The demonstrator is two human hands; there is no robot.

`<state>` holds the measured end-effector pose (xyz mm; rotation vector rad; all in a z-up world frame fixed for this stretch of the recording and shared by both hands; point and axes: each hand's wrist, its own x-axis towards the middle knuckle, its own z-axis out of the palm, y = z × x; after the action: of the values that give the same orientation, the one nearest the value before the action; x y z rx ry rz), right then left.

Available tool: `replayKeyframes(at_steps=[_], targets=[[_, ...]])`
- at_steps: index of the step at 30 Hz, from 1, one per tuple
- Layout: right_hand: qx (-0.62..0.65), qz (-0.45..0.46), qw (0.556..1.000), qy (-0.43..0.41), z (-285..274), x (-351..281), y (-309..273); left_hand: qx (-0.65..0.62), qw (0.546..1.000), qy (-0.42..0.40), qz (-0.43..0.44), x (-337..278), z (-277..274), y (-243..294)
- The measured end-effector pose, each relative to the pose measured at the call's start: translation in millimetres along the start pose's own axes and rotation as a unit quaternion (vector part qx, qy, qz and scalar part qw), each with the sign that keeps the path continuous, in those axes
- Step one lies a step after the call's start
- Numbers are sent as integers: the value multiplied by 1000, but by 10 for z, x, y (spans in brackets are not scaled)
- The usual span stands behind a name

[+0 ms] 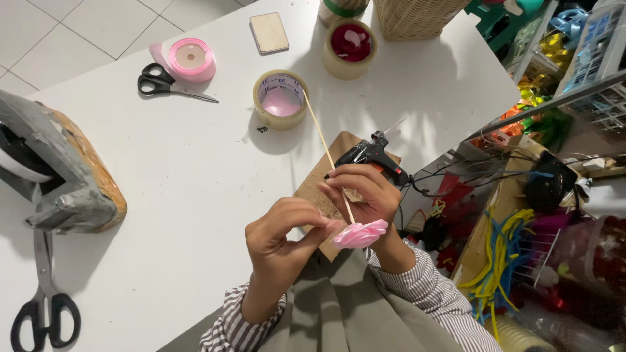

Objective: The person wraps a pink ribbon around a small rectangular object, cuts the ribbon with scissors, and then uses a hot glue gun to fold and shape the ribbon into a decorative piece.

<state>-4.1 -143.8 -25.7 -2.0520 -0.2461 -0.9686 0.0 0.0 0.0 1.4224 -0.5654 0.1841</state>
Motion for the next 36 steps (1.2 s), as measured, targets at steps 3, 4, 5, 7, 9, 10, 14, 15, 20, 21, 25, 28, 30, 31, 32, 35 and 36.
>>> replayKeyframes(at_steps=[3, 4, 5, 7, 9, 10, 14, 15, 20, 21, 25, 28, 30, 31, 32, 35, 36], targets=[[-8, -6, 1000, 4, 6, 11, 6, -1, 1000, -28, -6, 21, -31, 63], [-8, -6, 1000, 4, 6, 18, 0, -1, 1000, -27, -6, 14, -37, 47], [-6, 7, 1000, 2, 4, 24, -7, -5, 999, -36, -6, 5, -41, 32], [-4, 18, 1000, -1, -3, 55, -18, -9, 999, -46, -5, -14, -40, 0], [-5, 16, 1000, -24, -14, 103, -29, -15, 999, -27, -30, -35, -29, -33], [-5, 16, 1000, -24, -11, 121, -25, -15, 999, -27, -30, -28, -34, -20], [-24, 71, 994, -79, -28, 205, -31, -85, 981, -61, -163, 8, -48, 0], [-17, 106, 988, -111, -38, 231, -38, -115, 970, -76, -200, 20, -51, -2], [22, 92, 990, -103, -9, 327, 5, -159, 962, -30, -221, -18, 26, -207], [15, 100, 989, -105, -4, 352, -20, -156, 961, -1, -230, -22, 44, -244], [15, 94, 992, -84, 6, 343, 38, -198, 949, 36, -244, -28, 42, -325], [4, 43, 996, -75, -22, 317, 64, -236, 941, 58, -236, -16, 45, -332], [-3, 22, 998, -64, -23, 309, 72, -258, 937, 39, -232, -24, 60, -355], [-3, 23, 998, -64, -27, 293, 97, -258, 937, 39, -233, -23, 64, -334], [9, 13, 998, -65, -31, 278, 123, -272, 932, 25, -240, -21, 68, -313], [26, -2, 997, -70, -29, 215, 201, -275, 927, 10, -255, -26, 83, -287], [30, -7, 997, -74, -25, 191, 226, -265, 928, 10, -262, -31, 86, -284]])
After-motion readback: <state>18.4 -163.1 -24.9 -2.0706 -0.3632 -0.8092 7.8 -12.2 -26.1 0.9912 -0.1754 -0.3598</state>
